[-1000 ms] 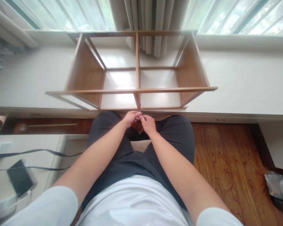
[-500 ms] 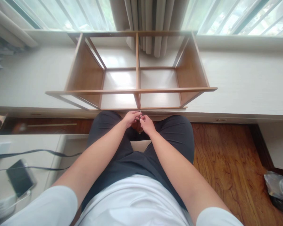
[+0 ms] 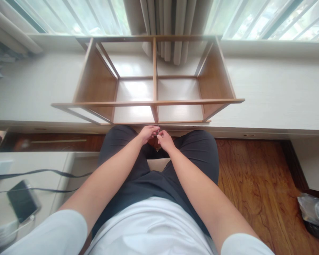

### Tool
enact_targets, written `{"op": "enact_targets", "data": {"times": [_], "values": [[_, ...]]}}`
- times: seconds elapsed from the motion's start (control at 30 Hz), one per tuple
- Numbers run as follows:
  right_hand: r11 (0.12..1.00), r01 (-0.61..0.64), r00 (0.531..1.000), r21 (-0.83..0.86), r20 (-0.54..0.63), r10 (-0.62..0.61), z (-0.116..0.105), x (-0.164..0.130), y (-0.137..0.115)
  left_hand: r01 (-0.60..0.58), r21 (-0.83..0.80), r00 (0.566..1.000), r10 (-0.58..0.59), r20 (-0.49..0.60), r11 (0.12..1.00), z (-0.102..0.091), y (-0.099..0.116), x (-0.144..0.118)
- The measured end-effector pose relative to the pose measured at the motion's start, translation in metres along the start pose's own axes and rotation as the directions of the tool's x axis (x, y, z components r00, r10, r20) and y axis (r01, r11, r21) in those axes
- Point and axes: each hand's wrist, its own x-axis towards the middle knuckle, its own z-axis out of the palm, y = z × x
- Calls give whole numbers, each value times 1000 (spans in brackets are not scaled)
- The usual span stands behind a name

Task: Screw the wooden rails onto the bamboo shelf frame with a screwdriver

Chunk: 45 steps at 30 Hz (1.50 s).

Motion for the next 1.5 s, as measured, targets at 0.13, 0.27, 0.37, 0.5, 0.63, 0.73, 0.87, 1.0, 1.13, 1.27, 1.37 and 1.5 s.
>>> {"op": "enact_targets", "data": {"times": [0.13, 0.27, 0.37, 0.5, 0.63, 0.73, 0.87, 1.0, 1.13, 1.27, 1.37, 1.5], "values": [[999, -25, 999, 24, 24, 25, 0, -1, -2, 6, 15, 1000, -6, -10, 1000, 0, -1, 1], [997, -49, 997, 52, 56, 46, 1, -4, -10, -5, 16, 1000, 5, -10, 1000, 0, -3, 3], [994, -62, 995, 87, 81, 55, 2, -7, -15, -4, 11, 1000, 4, -9, 1000, -1, -4, 5], [991, -74, 994, 109, 94, 64, 2, -9, -18, -3, 4, 1000, 3, -12, 1000, -1, -5, 6], [990, -81, 992, 112, 103, 70, 1, -11, -22, 2, 7, 1000, -2, -11, 1000, -1, -4, 5], [991, -81, 992, 108, 106, 69, 0, -13, -26, 4, 3, 1000, -4, -9, 1000, 0, -3, 3], [990, -85, 991, 109, 114, 73, -1, -15, -29, -5, -4, 1000, 5, -3, 1000, 0, -3, 2], [990, -87, 991, 111, 111, 75, -1, -14, -27, -3, -8, 1000, 3, -5, 1000, 0, -4, 3], [990, -79, 991, 115, 116, 65, -2, -13, -24, -7, -3, 1000, 7, -11, 1000, 0, -4, 4], [995, -55, 992, 82, 114, 45, 0, -10, -19, -12, 7, 1000, 12, -20, 1000, 1, -3, 3], [998, -34, 995, 57, 90, 28, 1, -7, -15, -18, 14, 999, 19, -29, 1000, 1, -2, 1], [995, -60, 996, 79, 78, 54, 2, -6, -15, -15, 42, 999, 17, -46, 999, 2, 0, -1]]}}
